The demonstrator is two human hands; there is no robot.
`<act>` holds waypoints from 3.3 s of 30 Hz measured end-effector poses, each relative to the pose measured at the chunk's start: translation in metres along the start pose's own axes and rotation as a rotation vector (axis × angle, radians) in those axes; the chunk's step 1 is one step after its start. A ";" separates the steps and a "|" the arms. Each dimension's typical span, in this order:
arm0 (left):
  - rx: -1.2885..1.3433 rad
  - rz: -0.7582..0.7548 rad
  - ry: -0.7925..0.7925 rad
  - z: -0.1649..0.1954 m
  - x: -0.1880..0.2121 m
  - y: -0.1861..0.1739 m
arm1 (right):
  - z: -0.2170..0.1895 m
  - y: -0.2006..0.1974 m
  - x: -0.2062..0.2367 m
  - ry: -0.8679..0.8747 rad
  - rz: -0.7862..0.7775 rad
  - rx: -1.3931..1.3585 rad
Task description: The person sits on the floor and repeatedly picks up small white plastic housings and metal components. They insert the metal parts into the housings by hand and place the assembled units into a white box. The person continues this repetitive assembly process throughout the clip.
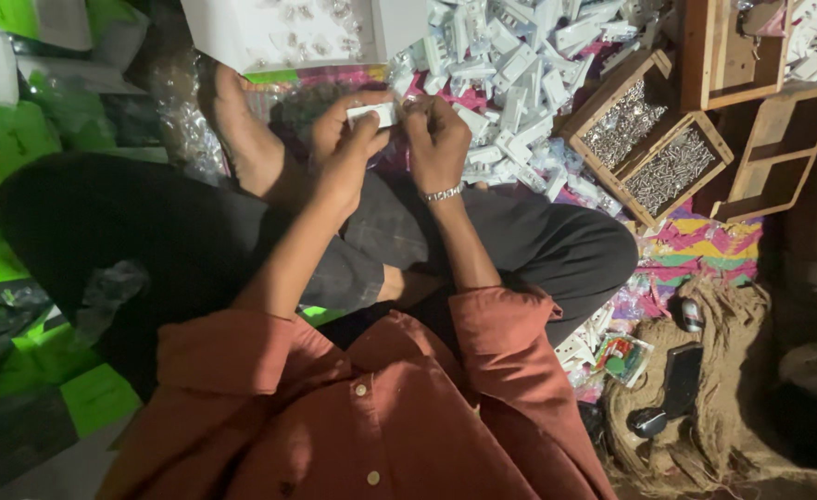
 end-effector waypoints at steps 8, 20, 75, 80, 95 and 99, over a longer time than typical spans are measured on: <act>0.003 -0.023 0.039 0.007 -0.004 -0.006 | -0.028 0.011 0.006 -0.122 -0.181 -0.099; -0.396 -0.218 0.203 -0.001 0.004 0.016 | 0.019 -0.008 -0.010 0.179 0.109 -0.396; 0.438 -0.287 -0.267 -0.016 -0.007 0.006 | -0.082 -0.006 -0.002 -0.315 -0.394 0.332; 0.478 -0.297 -0.328 -0.018 -0.002 0.011 | -0.087 -0.007 0.006 -0.393 -0.441 0.295; 0.427 -0.156 -0.280 -0.008 -0.016 -0.006 | -0.013 -0.028 -0.012 -0.158 -0.430 0.832; 0.145 -0.006 -0.114 -0.010 -0.020 -0.024 | -0.002 -0.028 -0.015 -0.095 -0.489 0.830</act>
Point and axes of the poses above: each hand's wrist, its own x-axis away from the middle knuckle, its own y-axis out of the palm, z = x × y, the point moved 7 cm from there along -x, towards the middle knuckle, and after that the axes turned 1 degree about x, right-handed, at the moved point
